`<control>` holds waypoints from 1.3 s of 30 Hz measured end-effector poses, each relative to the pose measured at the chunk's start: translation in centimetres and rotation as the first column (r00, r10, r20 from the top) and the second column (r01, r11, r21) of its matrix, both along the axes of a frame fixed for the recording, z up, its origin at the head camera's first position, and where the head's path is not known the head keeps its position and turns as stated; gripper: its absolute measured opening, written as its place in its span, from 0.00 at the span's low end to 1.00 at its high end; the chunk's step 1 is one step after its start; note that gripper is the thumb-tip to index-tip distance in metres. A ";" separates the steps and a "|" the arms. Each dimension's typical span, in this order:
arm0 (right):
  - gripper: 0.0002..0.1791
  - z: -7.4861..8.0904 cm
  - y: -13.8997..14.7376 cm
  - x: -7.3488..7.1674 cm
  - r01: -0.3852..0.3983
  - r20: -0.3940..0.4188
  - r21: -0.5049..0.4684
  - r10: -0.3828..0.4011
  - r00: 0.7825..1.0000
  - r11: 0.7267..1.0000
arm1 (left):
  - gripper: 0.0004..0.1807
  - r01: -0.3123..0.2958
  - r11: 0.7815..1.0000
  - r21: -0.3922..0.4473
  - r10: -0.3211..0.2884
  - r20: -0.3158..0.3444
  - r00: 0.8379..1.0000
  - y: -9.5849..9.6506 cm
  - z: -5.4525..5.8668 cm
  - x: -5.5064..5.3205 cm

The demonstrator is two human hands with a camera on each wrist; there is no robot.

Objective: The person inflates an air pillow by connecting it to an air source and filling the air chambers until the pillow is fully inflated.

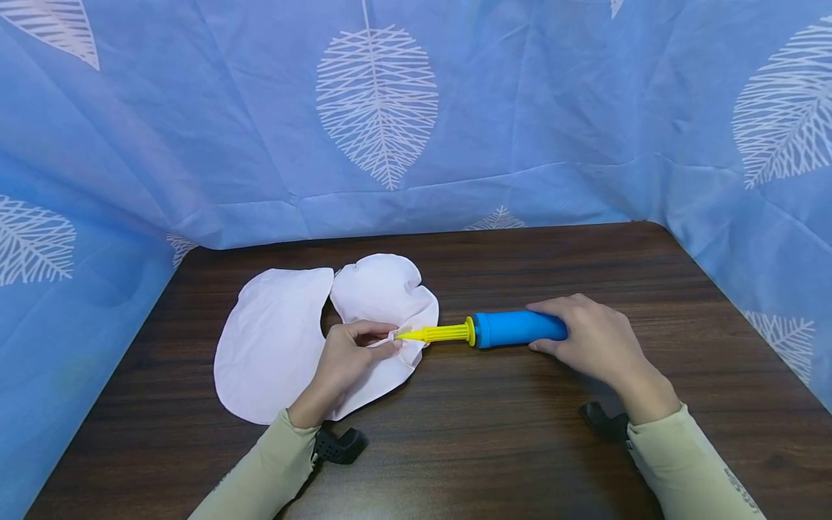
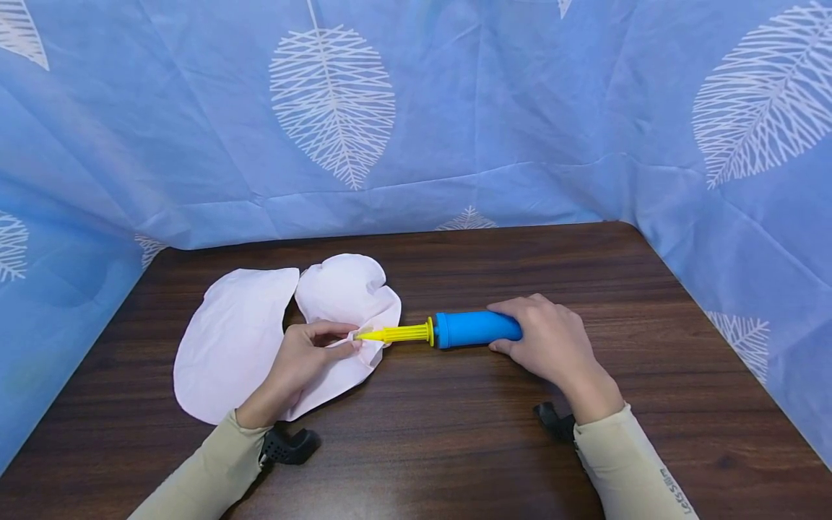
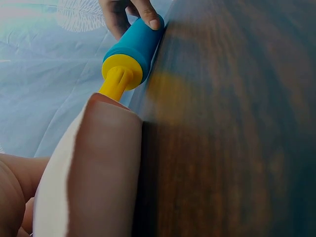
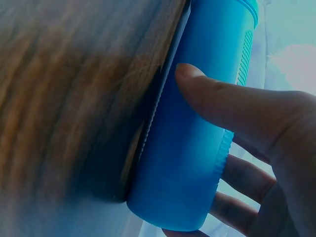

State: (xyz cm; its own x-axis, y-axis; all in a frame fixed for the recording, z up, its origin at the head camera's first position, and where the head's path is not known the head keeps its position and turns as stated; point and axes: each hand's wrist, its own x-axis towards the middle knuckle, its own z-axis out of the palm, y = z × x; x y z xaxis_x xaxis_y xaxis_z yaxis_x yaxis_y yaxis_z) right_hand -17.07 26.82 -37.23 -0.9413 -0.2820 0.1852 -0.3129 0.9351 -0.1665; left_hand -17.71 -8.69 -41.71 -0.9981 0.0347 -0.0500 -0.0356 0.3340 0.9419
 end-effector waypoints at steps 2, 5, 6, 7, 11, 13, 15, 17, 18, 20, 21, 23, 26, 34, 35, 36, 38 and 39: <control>0.33 0.0 0.0 0.0 0.003 0.002 -0.002 -0.003 1.000 1.000 | 0.12 -0.001 1.000 0.005 0.001 0.001 1.000 0.0 0.0 0.0; 0.33 0.0 0.3 0.0 0.019 0.016 -0.002 -0.019 1.000 1.000 | 0.12 0.001 1.000 0.010 -0.001 0.000 1.000 0.1 0.0 0.0; 0.33 0.0 0.4 0.0 0.026 0.022 -0.001 -0.026 0.999 1.000 | 0.12 0.003 1.000 0.011 -0.003 0.000 1.000 0.1 0.0 0.0; 0.33 0.1 0.6 0.0 0.033 0.029 -0.001 -0.033 0.999 0.999 | 0.12 0.004 1.000 0.010 -0.004 0.000 1.000 0.1 0.0 0.0; 0.33 0.3 1.5 -0.1 0.063 0.066 -0.012 -0.062 0.996 0.998 | 0.12 0.003 1.000 0.001 -0.003 0.001 1.000 0.2 0.1 0.0; 0.33 0.4 2.0 -0.2 0.080 0.088 -0.023 -0.078 0.993 0.997 | 0.12 0.003 1.000 0.003 -0.003 0.004 1.000 0.2 0.1 0.0; 0.34 0.5 2.5 -0.2 0.101 0.106 -0.029 -0.097 0.990 0.994 | 0.12 0.004 1.000 0.004 -0.004 0.005 1.000 0.2 0.1 0.0; 0.34 0.5 3.0 -0.3 0.122 0.123 -0.034 -0.117 0.986 0.992 | 0.12 0.006 1.000 0.003 -0.006 0.005 1.000 0.2 0.1 0.0; 0.34 0.5 3.2 -0.4 0.131 0.129 -0.034 -0.126 0.984 0.991 | 0.12 0.006 1.000 0.002 -0.006 0.004 1.000 0.2 0.1 0.0; 0.34 0.5 3.7 -0.5 0.151 0.145 -0.041 -0.143 0.979 0.988 | 0.12 0.007 1.000 0.003 -0.007 0.005 1.000 0.2 0.0 0.0; 0.34 0.5 4.0 -0.5 0.159 0.152 -0.046 -0.150 0.977 0.986 | 0.12 0.006 1.000 0.002 -0.006 0.006 1.000 0.2 0.0 0.0; 0.34 0.5 4.4 -0.6 0.173 0.164 -0.055 -0.162 0.973 0.983 | 0.12 0.005 1.000 0.002 -0.005 0.008 1.000 0.2 0.0 -0.1; 0.34 0.5 5.1 -0.7 0.196 0.174 -0.066 -0.182 0.968 0.978 | 0.12 0.004 1.000 0.001 -0.004 0.012 1.000 0.2 0.0 0.0; 0.34 0.4 6.5 -0.8 0.247 0.193 -0.077 -0.228 0.954 0.966 | 0.12 -0.002 1.000 -0.001 0.002 0.024 1.000 0.1 0.0 0.0; 0.35 0.4 6.7 -0.8 0.253 0.193 -0.076 -0.234 0.953 0.965 | 0.12 -0.002 1.000 -0.001 0.002 0.025 1.000 0.1 0.0 0.0; 0.35 0.3 6.8 -0.8 0.256 0.191 -0.075 -0.238 0.952 0.964 | 0.12 -0.002 1.000 0.000 0.002 0.026 1.000 0.1 0.0 0.0; 0.35 0.3 7.0 -0.8 0.263 0.185 -0.073 -0.246 0.951 0.962 | 0.12 -0.004 1.000 -0.001 0.004 0.028 1.000 0.1 0.0 0.0; 0.35 0.3 7.1 -0.8 0.266 0.184 -0.073 -0.249 0.951 0.961 | 0.12 -0.004 1.000 -0.002 0.004 0.028 1.000 0.1 0.0 0.0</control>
State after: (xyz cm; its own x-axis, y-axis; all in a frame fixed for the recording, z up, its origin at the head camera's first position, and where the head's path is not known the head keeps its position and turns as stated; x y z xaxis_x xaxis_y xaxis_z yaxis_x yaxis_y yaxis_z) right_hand -17.90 33.94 -36.93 -0.9995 -0.0145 0.0292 -0.0224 0.9572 -0.2887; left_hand -17.72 -8.54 -41.72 -0.9965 0.0306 -0.0782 -0.0635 0.3358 0.9398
